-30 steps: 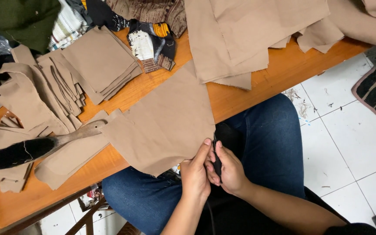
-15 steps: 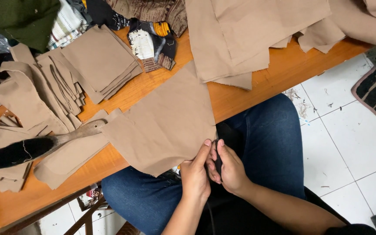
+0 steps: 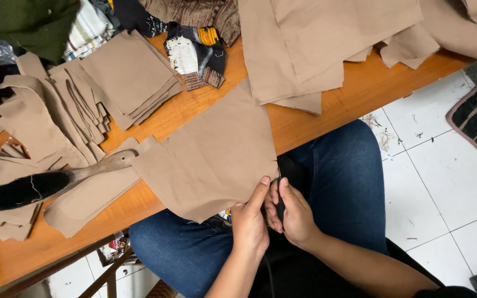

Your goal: The person sits with legs crossed and uses shears to trim the edges of a piece of brown fabric held on their lap. They rotate the fabric to cut different sides and place the trimmed piece on a stack on the table.

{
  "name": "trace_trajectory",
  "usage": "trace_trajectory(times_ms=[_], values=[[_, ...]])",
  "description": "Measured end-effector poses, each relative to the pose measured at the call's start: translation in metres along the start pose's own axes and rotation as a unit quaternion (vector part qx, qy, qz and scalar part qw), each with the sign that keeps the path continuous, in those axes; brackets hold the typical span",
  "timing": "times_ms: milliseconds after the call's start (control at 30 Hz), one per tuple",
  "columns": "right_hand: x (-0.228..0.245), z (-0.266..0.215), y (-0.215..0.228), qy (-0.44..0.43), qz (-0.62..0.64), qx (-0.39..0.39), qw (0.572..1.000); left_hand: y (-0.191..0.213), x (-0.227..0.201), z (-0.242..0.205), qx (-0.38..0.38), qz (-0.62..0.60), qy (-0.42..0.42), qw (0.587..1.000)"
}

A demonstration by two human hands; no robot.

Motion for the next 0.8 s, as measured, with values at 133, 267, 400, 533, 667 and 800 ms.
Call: trace_trajectory(times_ms=[133,267,400,533,667,800], values=[[0.000,-0.001,0.000,0.000,-0.007,-0.005,1.000,0.000,-0.001,-0.001,0.000,-0.002,-0.002,1.000],[-0.004,-0.002,0.003,-0.001,0.010,-0.004,1.000,-0.001,-0.001,-0.002,0.000,-0.003,-0.004,1.000],[-0.003,-0.003,0.004,0.004,0.025,-0.004,1.000,-0.001,-0.001,-0.003,-0.001,-0.004,-0.005,1.000],[-0.003,-0.003,0.002,0.020,0.033,0.011,0.999,-0.001,-0.001,-0.004,-0.001,-0.003,-0.007,1.000],[-0.007,-0.004,0.007,0.038,0.019,-0.033,0.999,-0.001,-0.002,-0.004,0.001,-0.003,-0.009,1.000],[0.004,-0.002,0.006,0.058,-0.063,-0.111,0.990,-0.001,-0.003,-0.006,0.000,-0.003,-0.012,1.000]])
Point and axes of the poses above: each hand's wrist, its own z-axis towards the middle knuckle, its own y-axis out of the back of the hand, x = y × z, the point moved 2 cm from there along z, towards the middle knuckle, and after that the axes turned 4 degrees about -y, right-handed, at the moved point
